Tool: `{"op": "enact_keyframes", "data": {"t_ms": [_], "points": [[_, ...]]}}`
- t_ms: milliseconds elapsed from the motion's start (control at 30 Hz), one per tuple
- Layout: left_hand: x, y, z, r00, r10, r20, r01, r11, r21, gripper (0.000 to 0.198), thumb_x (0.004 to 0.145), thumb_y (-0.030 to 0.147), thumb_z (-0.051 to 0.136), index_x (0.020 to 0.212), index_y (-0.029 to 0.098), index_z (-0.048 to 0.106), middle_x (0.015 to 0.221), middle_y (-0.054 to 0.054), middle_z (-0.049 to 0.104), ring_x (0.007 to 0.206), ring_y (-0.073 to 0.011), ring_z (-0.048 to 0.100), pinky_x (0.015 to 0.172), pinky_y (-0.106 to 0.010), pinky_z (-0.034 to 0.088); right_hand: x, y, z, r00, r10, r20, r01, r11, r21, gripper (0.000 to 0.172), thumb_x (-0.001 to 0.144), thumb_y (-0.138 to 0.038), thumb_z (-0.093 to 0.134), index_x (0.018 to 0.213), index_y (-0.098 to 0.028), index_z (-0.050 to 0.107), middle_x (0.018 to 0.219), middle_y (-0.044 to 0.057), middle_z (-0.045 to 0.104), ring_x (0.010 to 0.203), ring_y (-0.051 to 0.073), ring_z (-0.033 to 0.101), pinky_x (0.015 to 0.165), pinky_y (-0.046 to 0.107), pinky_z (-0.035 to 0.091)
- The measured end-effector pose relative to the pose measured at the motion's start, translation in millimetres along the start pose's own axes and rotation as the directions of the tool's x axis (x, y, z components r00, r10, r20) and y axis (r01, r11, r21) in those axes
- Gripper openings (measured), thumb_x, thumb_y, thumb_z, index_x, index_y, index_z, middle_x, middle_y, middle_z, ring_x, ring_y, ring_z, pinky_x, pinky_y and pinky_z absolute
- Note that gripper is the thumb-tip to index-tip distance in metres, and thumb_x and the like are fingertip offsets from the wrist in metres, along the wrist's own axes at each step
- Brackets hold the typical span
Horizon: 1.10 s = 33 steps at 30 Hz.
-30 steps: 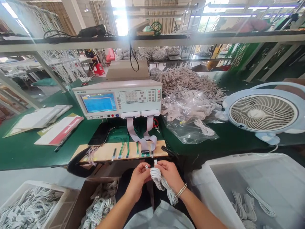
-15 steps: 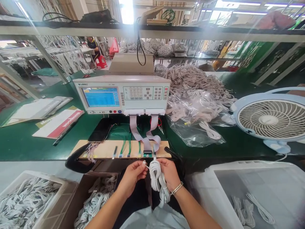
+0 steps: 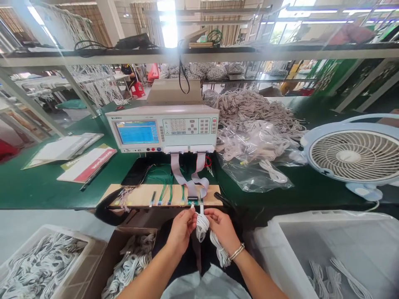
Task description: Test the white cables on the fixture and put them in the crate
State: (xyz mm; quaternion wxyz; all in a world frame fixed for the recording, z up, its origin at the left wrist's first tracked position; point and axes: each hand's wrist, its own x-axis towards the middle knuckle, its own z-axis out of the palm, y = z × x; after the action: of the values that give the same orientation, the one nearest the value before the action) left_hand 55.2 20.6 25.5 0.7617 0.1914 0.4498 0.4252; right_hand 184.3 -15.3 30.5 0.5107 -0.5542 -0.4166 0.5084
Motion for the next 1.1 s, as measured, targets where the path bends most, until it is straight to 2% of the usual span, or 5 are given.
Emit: {"op": "enact_keyframes", "data": {"t_ms": [400,533,700,933,1100], "points": [[3,-9,-0.5,0.993,0.113,0.026,-0.11,0.99,-0.093,0.022,0.059,0.03,0.069,0.065,0.012,0.057,0.061,0.001,0.056,0.049,-0.0047,0.046,0.047,-0.014,0.036,1,5,4,0.999,0.054,0.001,-0.054,0.993,0.103,0.031,0.065,-0.037,0.063,0.083,-0.013,0.06,0.082,0.008,0.065,0.072,0.018,0.059,0.068,0.03,0.046],[6,-3,-6.4,0.992,-0.007,0.122,0.004,1.0,0.024,0.029,0.062,0.038,0.064,0.076,0.013,0.059,0.066,-0.001,0.056,0.052,-0.0064,0.047,0.049,-0.017,0.033,4,5,7,0.998,0.051,0.023,-0.054,0.99,0.13,0.03,0.067,-0.039,0.06,0.083,-0.013,0.06,0.075,0.005,0.063,0.066,0.015,0.057,0.062,0.026,0.044],[6,6,-0.7,0.987,-0.081,0.137,0.061,0.988,0.139,0.042,0.063,0.051,0.056,0.081,0.013,0.061,0.062,0.0,0.053,0.047,-0.005,0.038,0.047,-0.018,0.027,17,2,5,0.984,0.14,0.106,-0.145,0.989,0.041,0.038,0.07,-0.049,0.052,0.076,-0.013,0.061,0.056,0.0,0.057,0.048,0.01,0.048,0.047,0.022,0.038],[13,6,7.8,0.992,0.041,0.12,-0.055,0.992,0.118,0.039,0.061,0.051,0.059,0.055,0.013,0.052,0.044,0.005,0.038,0.039,-0.0052,0.027,0.041,-0.019,0.016,29,6,8,0.989,0.078,0.128,-0.07,0.995,-0.071,0.037,0.073,-0.047,0.05,0.075,-0.012,0.061,0.065,0.003,0.06,0.063,0.016,0.051,0.061,0.026,0.041],[14,6,6.8,0.991,0.042,0.13,-0.055,0.994,0.094,0.036,0.062,0.048,0.059,0.06,0.012,0.056,0.049,0.002,0.046,0.041,-0.0064,0.034,0.043,-0.019,0.021,29,3,10,0.998,0.029,0.062,-0.022,0.994,-0.107,0.035,0.072,-0.046,0.049,0.066,-0.013,0.059,0.06,0.002,0.056,0.061,0.015,0.048,0.058,0.024,0.039]]}}
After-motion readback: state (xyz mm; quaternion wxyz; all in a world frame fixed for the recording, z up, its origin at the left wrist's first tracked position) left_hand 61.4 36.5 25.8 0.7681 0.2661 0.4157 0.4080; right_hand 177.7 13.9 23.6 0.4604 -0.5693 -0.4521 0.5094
